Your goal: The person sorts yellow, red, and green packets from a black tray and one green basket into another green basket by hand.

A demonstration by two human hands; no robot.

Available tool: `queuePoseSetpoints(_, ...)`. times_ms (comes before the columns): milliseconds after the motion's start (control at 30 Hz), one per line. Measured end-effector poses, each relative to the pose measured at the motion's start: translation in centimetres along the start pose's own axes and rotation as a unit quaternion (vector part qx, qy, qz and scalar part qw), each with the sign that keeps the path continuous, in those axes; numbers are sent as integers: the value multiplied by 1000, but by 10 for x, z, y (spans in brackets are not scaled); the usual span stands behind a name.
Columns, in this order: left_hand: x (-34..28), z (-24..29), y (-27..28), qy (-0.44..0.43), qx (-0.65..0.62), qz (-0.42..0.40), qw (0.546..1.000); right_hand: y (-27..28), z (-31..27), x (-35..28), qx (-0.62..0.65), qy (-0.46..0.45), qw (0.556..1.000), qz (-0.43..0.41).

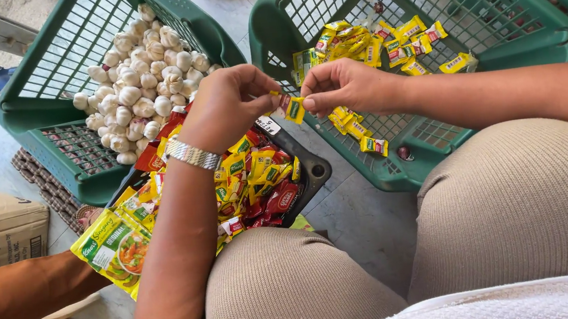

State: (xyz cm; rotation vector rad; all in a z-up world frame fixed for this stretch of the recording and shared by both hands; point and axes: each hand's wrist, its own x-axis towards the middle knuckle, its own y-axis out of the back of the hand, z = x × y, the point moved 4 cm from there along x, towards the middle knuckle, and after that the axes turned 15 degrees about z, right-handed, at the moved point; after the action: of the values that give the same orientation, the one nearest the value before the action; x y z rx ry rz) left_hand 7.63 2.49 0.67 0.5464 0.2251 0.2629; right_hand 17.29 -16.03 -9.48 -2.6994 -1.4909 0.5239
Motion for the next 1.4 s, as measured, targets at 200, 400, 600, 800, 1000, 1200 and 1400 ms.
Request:
queuePoseSetpoints(200, -16, 4, 45, -53, 191, 79, 977, -4, 7, 2, -33, 16, 999, -22)
queuePoseSetpoints(400, -24, -25, 67, 43, 320, 129, 938, -4, 13, 3, -77, 11, 997, -6)
queuePoseSetpoints(600, -25, 12, 44, -130, 303, 215, 919, 3, 12, 7, -93, -4, 995, 26)
queuePoseSetpoints(800, -13, 36, -25, -176, 94, 104, 974, 26, 55, 22, -143, 49, 988, 20)
queuePoseSetpoints(1000, -6, 24, -74, -253, 117, 20, 960, 54, 129, 24, -449, 35, 893, -10)
queuePoseSetpoints(1200, 3, 2, -105, -231, 160, -11, 960, 49, 170, 11, -275, -17, 959, -61)
queuePoseSetpoints(1400, 2, -13, -110, -184, 202, -53, 961, 46, 156, -1, -217, -118, 969, -12)
